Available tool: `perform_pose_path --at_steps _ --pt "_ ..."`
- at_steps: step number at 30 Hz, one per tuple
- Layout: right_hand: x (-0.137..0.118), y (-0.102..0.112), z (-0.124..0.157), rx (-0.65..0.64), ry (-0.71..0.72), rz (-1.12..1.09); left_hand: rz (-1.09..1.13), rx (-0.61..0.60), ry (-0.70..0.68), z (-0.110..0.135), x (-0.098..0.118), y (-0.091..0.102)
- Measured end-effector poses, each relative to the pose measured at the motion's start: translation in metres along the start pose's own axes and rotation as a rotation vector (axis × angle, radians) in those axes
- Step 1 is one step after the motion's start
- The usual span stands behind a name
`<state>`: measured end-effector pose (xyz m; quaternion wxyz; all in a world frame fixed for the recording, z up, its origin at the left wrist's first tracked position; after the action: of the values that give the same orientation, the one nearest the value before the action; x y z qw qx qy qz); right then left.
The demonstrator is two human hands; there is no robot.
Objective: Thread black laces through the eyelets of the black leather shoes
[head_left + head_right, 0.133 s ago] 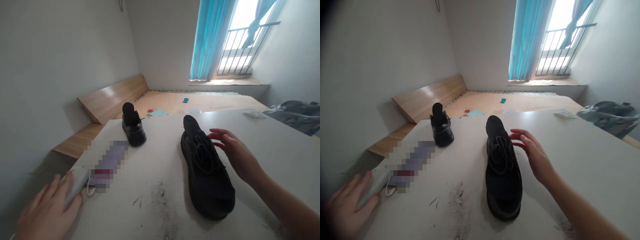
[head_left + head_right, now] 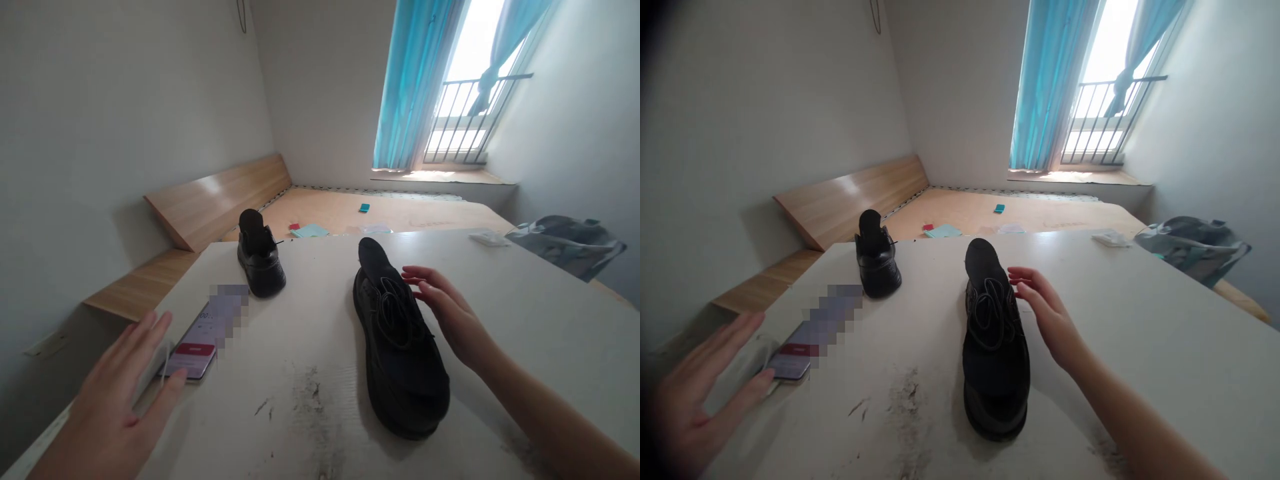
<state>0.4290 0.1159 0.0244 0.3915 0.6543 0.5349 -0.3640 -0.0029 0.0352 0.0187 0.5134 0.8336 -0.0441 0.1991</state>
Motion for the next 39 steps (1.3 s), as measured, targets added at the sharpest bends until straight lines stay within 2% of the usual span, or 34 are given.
perform_pose_path --at_steps 2,3,4,6,8,9,11,14,17,22,26,29,33,35,39 --pt "-0.003 -0.002 0.001 -0.046 0.028 0.071 0.241 -0.122 0.076 -0.004 0.053 0.009" --pt "-0.005 -0.004 0.002 -0.074 0.039 0.095 0.339 -0.248 0.089 -0.006 0.081 0.009" --pt "-0.006 -0.005 0.002 -0.101 0.049 0.110 0.453 -0.363 0.095 -0.009 0.107 0.007" --pt "-0.007 -0.008 0.003 -0.139 0.060 0.130 0.695 -0.510 0.059 -0.015 0.153 -0.002" --pt "-0.006 -0.009 0.004 -0.147 0.067 0.151 0.860 -0.699 0.020 -0.020 0.188 -0.023" --pt "-0.005 -0.009 0.005 -0.148 0.073 0.163 0.902 -0.756 0.033 -0.023 0.200 -0.036" --pt "-0.003 -0.010 0.005 -0.150 0.096 0.187 0.933 -0.796 0.043 -0.029 0.215 -0.061" --pt "0.001 -0.009 0.004 -0.154 0.127 0.200 1.033 -0.916 0.098 -0.036 0.232 -0.094" --pt "0.004 -0.007 0.002 -0.157 0.141 0.193 1.059 -0.924 0.129 -0.047 0.247 -0.108" --pt "-0.001 -0.005 0.000 -0.155 0.178 0.144 1.010 -1.003 0.082 -0.059 0.272 -0.104" --pt "-0.011 -0.007 0.003 -0.178 0.181 0.069 0.904 -1.026 0.008 -0.055 0.272 -0.099" --pt "-0.019 -0.007 0.006 -0.205 0.251 0.166 0.852 -0.965 -0.071 -0.050 0.268 -0.099" --pt "-0.023 -0.010 0.009 -0.303 0.310 0.408 0.791 -0.810 -0.152 -0.049 0.265 -0.097" --pt "-0.023 -0.010 0.009 -0.331 0.296 0.433 0.767 -0.739 -0.187 -0.047 0.266 -0.093" --pt "-0.026 -0.010 0.005 -0.280 0.328 0.407 0.742 -0.588 -0.220 -0.046 0.268 -0.074"
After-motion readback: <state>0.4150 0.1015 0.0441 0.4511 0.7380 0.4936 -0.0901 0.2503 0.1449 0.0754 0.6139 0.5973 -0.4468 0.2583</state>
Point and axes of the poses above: each hand's wrist, its own z-axis away from the middle knuckle, its own y-axis out of the back of the hand, x = y × z, the point moved 4 cm from there along -z, towards the middle knuckle, and after that the axes turned 13 degrees about y, right-handed, at the moved point
